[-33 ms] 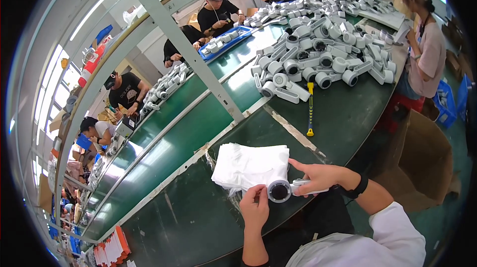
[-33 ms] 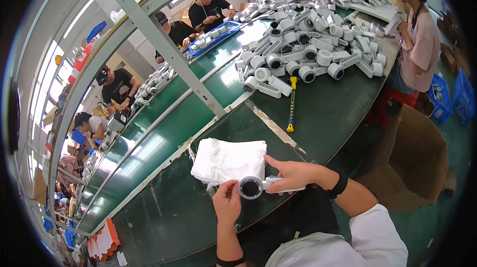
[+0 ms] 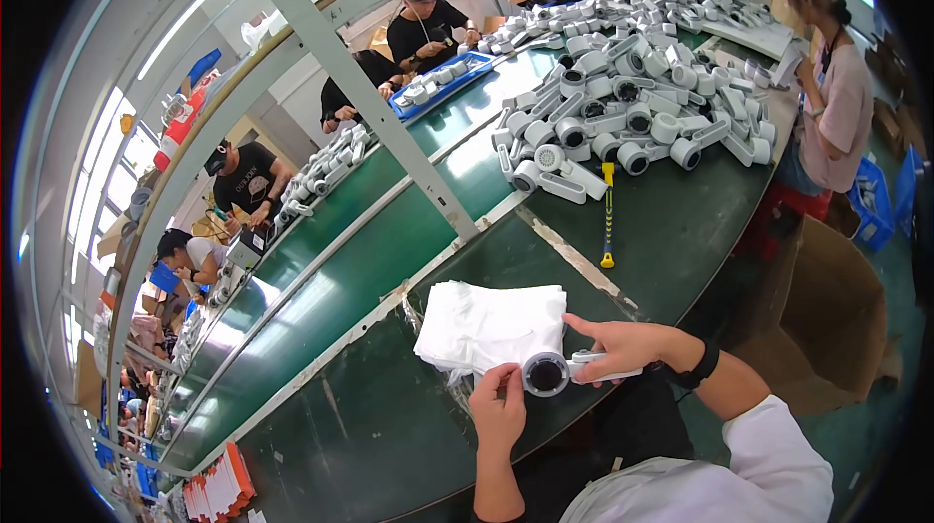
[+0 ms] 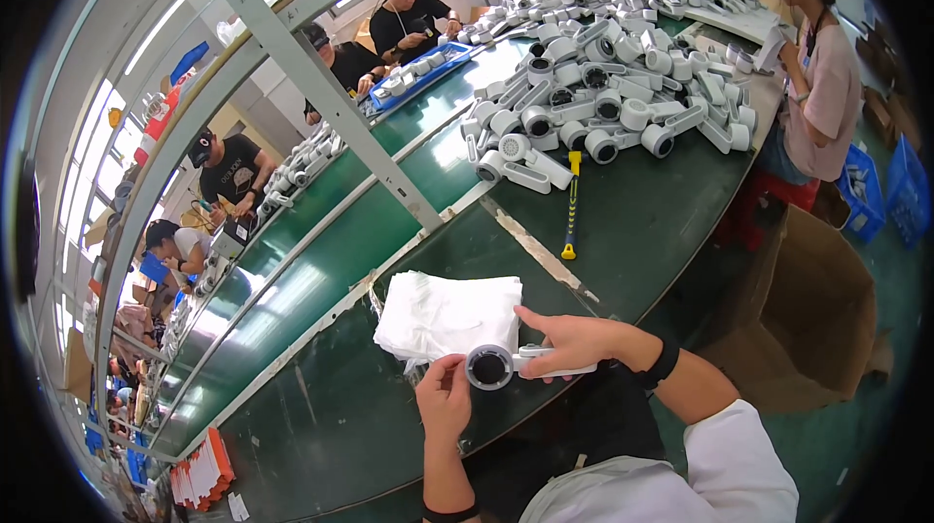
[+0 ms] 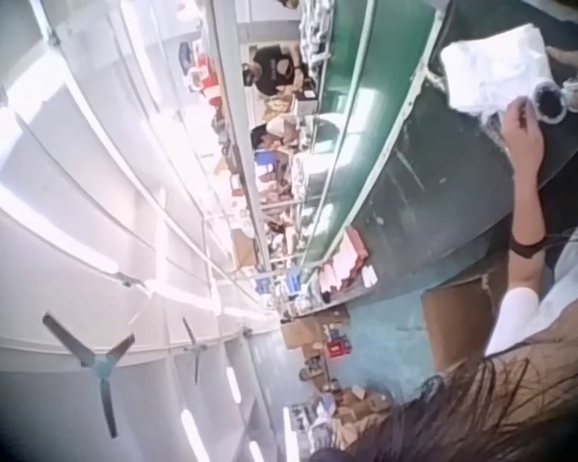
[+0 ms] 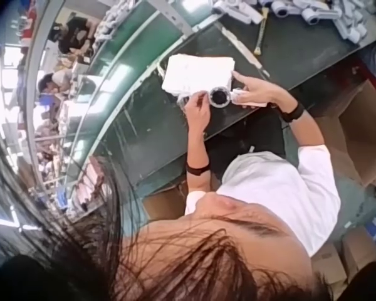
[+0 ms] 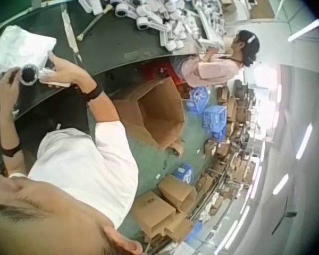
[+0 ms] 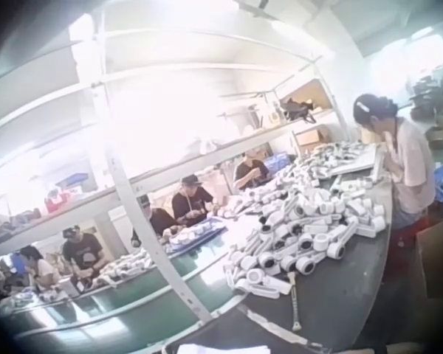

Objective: The person picks up a fan, slides it into a plastic bag, and places the bagged fan into a cardboard box, repeating this for a second fan. The person then picks up a third fan and begins sliding it into another plastic bag.

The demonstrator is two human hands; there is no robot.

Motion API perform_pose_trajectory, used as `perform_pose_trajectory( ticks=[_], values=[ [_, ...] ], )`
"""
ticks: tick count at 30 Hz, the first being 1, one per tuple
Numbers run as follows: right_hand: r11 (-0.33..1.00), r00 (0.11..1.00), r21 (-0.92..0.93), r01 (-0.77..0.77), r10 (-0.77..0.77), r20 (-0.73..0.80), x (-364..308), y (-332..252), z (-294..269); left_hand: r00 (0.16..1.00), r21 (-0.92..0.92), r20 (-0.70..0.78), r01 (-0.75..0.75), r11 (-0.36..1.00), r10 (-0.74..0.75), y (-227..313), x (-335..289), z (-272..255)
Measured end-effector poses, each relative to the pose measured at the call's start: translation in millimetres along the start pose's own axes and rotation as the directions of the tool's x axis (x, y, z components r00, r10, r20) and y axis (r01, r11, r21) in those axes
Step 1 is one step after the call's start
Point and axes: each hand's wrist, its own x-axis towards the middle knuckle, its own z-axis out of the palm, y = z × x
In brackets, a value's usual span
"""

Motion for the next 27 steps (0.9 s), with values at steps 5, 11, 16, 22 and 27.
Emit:
perform_pose_trajectory(
  ticks=[5, 11, 16, 22, 27],
  values=[
    [0.992, 0.995, 0.122, 0.012, -0.024, 0.098, 9.7, -3.9, -3.2, 0.997, -0.048, 0.078, 0.028, 0.998, -0.024, -3.3, -3.4, -10.9],
    [0.996, 0.999, -0.085, -0.001, -0.003, -0.05, 4.1, -8.2, 8.6, 0.995, -0.024, -0.013, -0.1, 0.995, 0.1, 9.2, -4.9, -9.9],
    [0.888, 0.963, -0.459, -0.033, -0.095, -0.252, 4.4, -8.1, 24.9, 0.92, 0.145, 0.054, -0.392, 0.909, 0.388, 20.0, -8.9, -4.9],
    [0.956, 0.858, -0.287, 0.067, -0.202, -0.472, 11.7, 7.0, 41.5, 0.837, 0.237, 0.244, -0.541, 0.807, 0.489, 38.9, -19.3, 6.2],
    [0.957, 0.919, -0.288, -0.029, -0.088, -0.385, 12.6, -3.0, 47.8, 0.805, 0.264, 0.289, -0.588, 0.765, 0.519, 38.3, -27.3, 9.2]
  ],
)
